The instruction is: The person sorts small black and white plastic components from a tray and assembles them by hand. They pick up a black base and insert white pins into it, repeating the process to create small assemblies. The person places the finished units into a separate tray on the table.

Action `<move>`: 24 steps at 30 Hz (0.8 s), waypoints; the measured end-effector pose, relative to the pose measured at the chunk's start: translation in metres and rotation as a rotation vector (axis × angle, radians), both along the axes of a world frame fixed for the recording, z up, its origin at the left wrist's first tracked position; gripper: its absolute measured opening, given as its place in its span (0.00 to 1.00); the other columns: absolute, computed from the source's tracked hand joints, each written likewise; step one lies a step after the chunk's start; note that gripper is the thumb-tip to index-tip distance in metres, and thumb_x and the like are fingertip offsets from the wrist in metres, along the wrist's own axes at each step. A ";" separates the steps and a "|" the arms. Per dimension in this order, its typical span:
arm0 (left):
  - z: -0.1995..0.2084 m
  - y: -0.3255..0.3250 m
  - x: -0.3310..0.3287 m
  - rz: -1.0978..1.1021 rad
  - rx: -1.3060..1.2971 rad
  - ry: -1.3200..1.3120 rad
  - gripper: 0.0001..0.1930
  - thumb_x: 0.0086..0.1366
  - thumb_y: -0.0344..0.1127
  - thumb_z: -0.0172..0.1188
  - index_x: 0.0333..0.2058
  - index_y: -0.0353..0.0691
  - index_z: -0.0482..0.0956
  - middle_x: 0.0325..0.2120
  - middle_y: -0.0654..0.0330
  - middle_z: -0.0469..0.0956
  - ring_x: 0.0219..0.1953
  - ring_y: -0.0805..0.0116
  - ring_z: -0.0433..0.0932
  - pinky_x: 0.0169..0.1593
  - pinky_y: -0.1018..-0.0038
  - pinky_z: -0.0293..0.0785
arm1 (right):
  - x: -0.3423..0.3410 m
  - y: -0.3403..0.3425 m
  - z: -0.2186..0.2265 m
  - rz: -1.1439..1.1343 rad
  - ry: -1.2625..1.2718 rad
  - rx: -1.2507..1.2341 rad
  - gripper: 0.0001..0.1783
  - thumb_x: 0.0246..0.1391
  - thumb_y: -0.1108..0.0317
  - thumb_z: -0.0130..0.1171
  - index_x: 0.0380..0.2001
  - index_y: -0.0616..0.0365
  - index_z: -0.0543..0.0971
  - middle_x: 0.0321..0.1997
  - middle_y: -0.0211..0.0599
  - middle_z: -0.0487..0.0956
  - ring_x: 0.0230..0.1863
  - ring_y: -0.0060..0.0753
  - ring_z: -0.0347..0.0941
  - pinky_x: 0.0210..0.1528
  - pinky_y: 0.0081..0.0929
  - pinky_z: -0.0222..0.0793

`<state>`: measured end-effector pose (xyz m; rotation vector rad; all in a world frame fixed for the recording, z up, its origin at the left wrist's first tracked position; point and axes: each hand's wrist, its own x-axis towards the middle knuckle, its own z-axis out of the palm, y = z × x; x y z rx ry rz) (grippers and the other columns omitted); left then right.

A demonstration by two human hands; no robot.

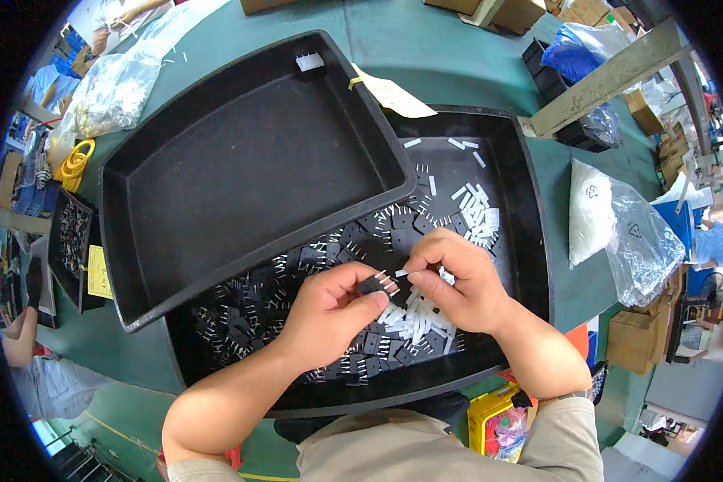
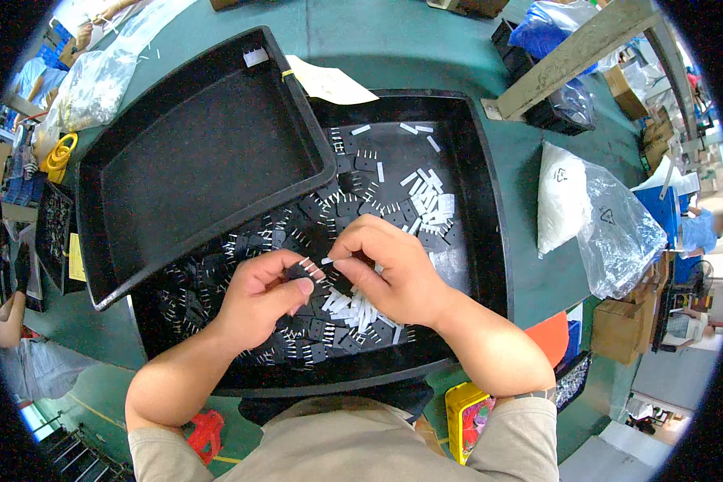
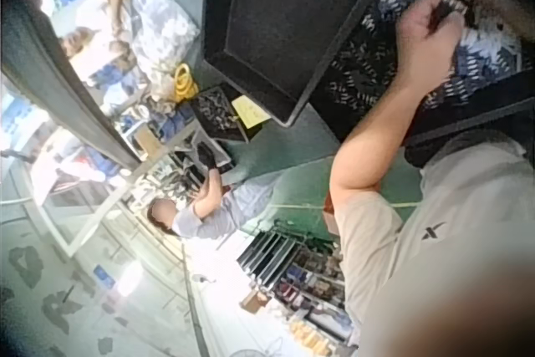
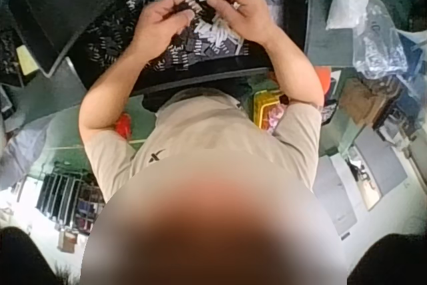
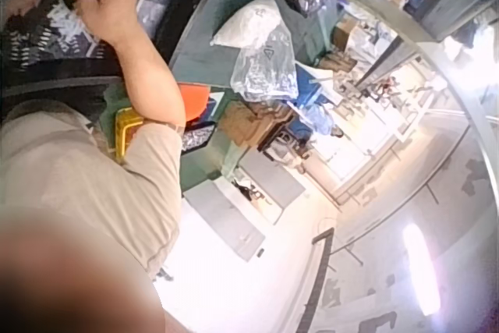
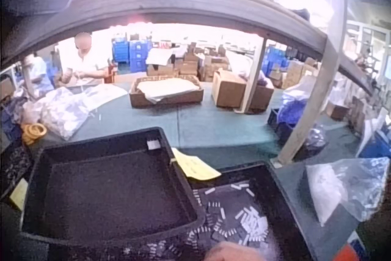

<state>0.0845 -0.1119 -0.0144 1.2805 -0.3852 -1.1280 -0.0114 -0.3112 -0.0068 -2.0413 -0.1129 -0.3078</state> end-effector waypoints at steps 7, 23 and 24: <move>-0.002 0.001 0.000 0.088 0.034 -0.041 0.07 0.65 0.26 0.59 0.41 0.35 0.80 0.30 0.68 0.79 0.32 0.83 0.73 0.37 0.82 0.70 | -0.001 0.002 0.000 0.038 0.056 0.027 0.07 0.52 0.79 0.61 0.34 0.59 0.75 0.35 0.40 0.76 0.38 0.42 0.74 0.41 0.32 0.70; -0.005 0.000 -0.007 0.099 0.043 -0.404 0.07 0.62 0.25 0.61 0.39 0.33 0.80 0.24 0.68 0.75 0.24 0.84 0.68 0.27 0.81 0.65 | -0.005 0.006 -0.006 -0.002 0.228 0.228 0.07 0.56 0.77 0.61 0.38 0.60 0.76 0.34 0.34 0.75 0.34 0.27 0.74 0.36 0.24 0.69; -0.003 0.000 -0.007 0.096 0.055 -0.399 0.06 0.62 0.25 0.61 0.38 0.33 0.80 0.24 0.68 0.75 0.24 0.84 0.68 0.27 0.81 0.65 | -0.006 0.007 -0.006 -0.019 0.278 0.283 0.07 0.56 0.77 0.61 0.38 0.60 0.76 0.34 0.32 0.75 0.34 0.23 0.73 0.36 0.22 0.69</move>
